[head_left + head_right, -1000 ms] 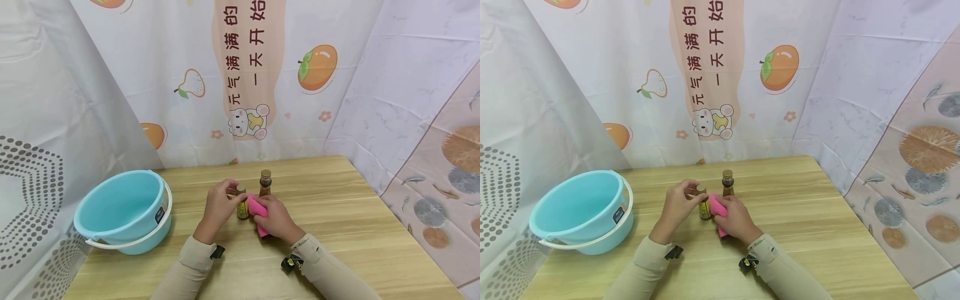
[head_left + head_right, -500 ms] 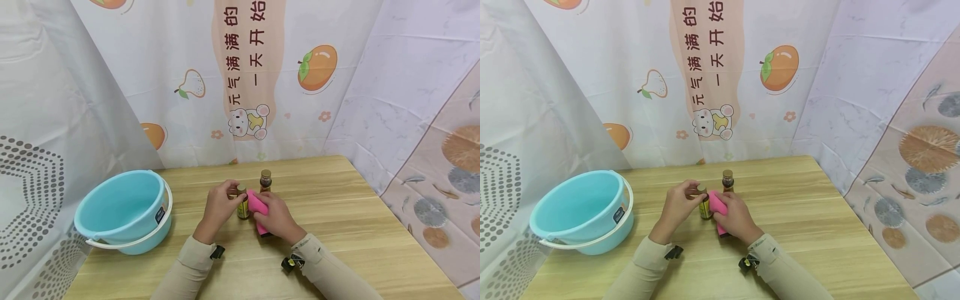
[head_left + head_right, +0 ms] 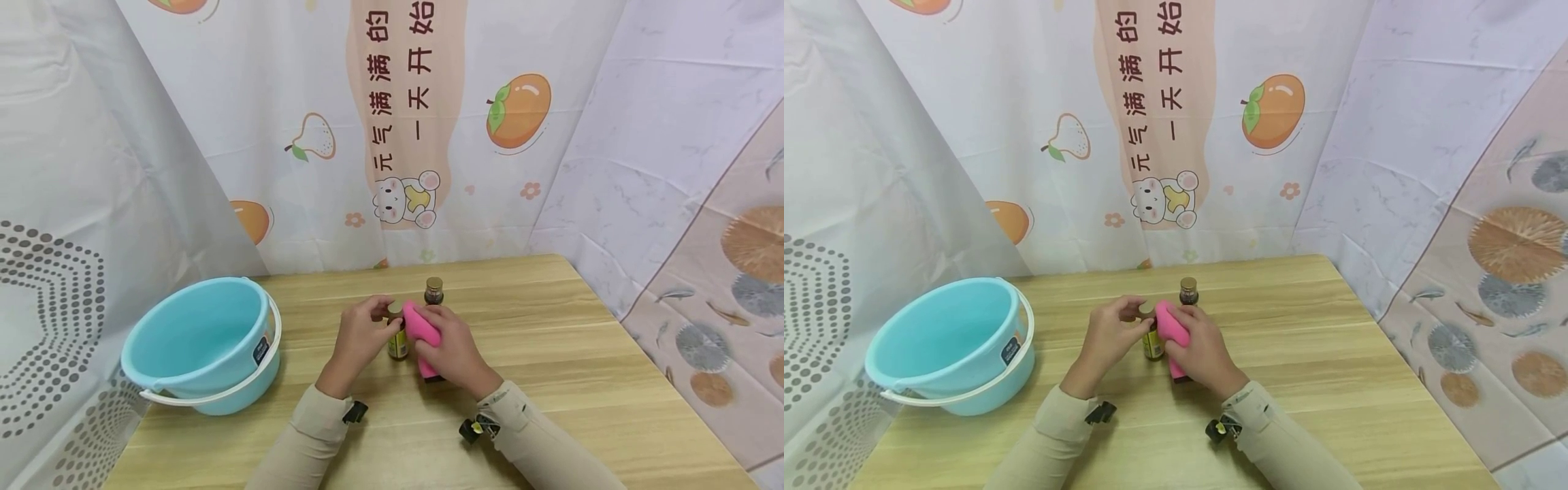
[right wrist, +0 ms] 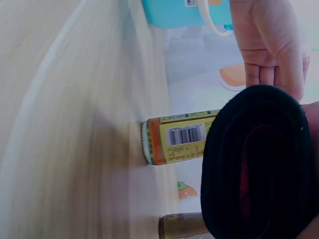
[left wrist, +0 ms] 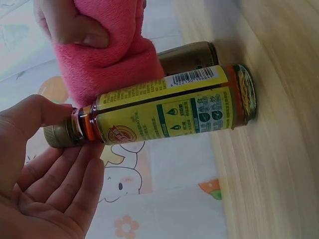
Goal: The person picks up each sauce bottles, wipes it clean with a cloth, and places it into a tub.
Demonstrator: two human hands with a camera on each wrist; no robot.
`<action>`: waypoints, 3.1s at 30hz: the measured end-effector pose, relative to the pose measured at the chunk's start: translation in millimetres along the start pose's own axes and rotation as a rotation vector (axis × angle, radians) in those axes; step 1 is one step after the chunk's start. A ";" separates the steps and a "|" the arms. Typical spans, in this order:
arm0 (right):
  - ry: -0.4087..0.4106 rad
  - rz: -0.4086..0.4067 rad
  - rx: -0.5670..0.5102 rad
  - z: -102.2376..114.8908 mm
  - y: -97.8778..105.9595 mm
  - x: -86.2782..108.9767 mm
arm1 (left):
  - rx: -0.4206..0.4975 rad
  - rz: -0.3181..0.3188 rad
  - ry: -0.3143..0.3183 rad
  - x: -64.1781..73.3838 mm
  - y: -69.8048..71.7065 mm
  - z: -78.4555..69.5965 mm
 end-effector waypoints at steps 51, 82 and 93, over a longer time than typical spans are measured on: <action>-0.027 0.043 0.013 -1.5 -8.3 3.7 | -0.367 0.007 0.283 -116.7 290.7 15.5; -0.019 0.069 0.017 -0.9 -15.7 9.2 | -0.415 0.315 0.434 -88.9 257.6 115.1; -0.042 0.093 0.033 -0.9 -16.8 8.8 | -0.437 0.349 0.491 -85.9 258.6 120.7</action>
Point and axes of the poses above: each hand's wrist, its own x-axis away from the middle knuckle, its own y-axis out of the back of the hand, z = x × y, the point moved 7 cm from there along -x, towards the middle knuckle, and after that the axes turned 14 degrees about -z, right-handed, at the moved point
